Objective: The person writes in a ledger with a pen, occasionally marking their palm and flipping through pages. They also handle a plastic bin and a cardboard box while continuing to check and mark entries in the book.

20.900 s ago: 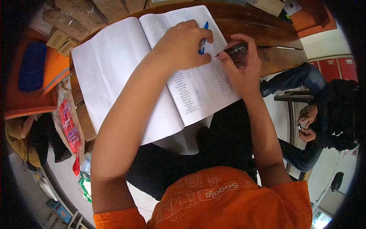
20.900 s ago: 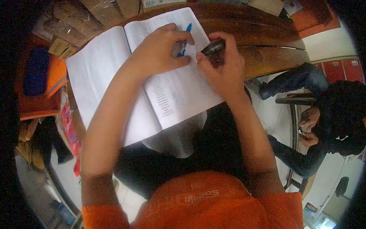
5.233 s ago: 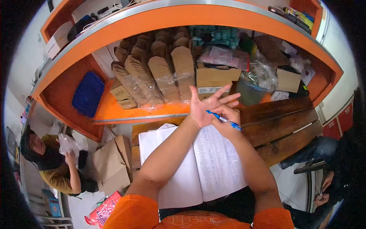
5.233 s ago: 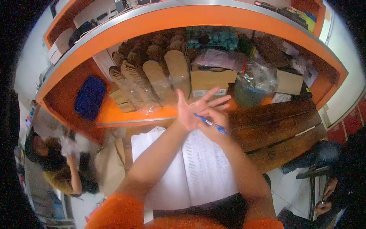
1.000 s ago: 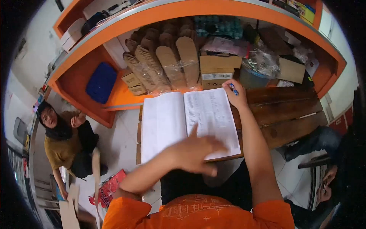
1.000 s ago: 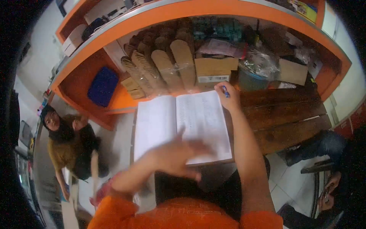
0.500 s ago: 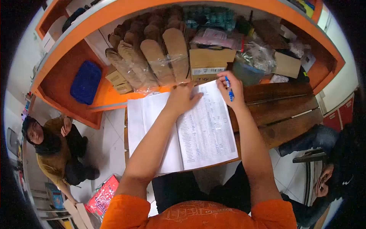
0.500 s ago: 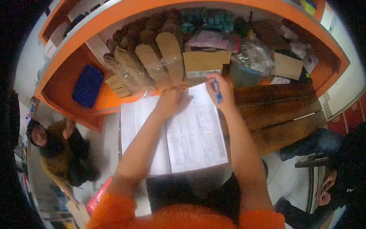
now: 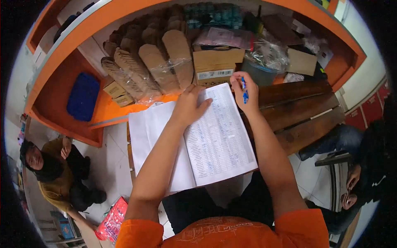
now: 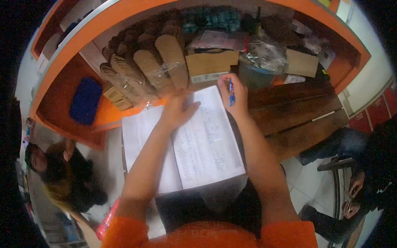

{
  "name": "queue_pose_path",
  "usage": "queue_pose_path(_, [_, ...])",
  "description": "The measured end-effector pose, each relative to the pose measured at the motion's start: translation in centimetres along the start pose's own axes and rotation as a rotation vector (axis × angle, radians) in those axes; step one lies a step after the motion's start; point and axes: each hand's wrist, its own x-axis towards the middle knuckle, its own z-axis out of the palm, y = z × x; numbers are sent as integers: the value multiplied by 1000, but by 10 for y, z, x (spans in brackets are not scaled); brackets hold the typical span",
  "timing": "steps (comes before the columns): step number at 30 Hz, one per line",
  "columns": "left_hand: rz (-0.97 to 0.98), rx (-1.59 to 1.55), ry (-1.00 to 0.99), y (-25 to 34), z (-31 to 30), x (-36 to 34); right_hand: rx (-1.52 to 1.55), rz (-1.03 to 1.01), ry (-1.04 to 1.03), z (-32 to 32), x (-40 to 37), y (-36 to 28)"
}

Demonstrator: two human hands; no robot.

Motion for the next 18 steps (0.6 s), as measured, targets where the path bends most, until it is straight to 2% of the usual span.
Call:
queue_pose_path(2, [22, -30, 13, -2, 1, 0, 134, 236, -64, -4, 2, -1])
queue_pose_path(3, [28, -50, 29, -3, 2, -2, 181, 276, -64, -6, 0, -6])
queue_pose_path(6, [-47, -80, -7, -3, 2, -3, 109, 195, -73, -5, -3, -10])
queue_pose_path(7, [-47, -81, -8, -4, 2, -2, 111, 114, -57, -1, -3, -6])
queue_pose_path(8, [5, -101, 19, -4, 2, -1, 110, 118, -56, 2, -4, -6])
queue_pose_path(10, [62, -120, 42, -3, 2, -1, 54, -54, -51, 8, -5, -6])
queue_pose_path(11, [14, -113, 20, 2, -1, -2, 53, -51, -47, 8, -6, -5])
queue_pose_path(13, [-34, -107, -5, 5, -1, -2, 250, 177, -184, 8, -7, -3])
queue_pose_path(15, [13, -29, 18, 4, -1, -3, 255, 208, -194, 5, -6, -10])
queue_pose_path(18, [-35, -81, -15, 2, -1, -4, 240, 207, -215, 4, -6, -8])
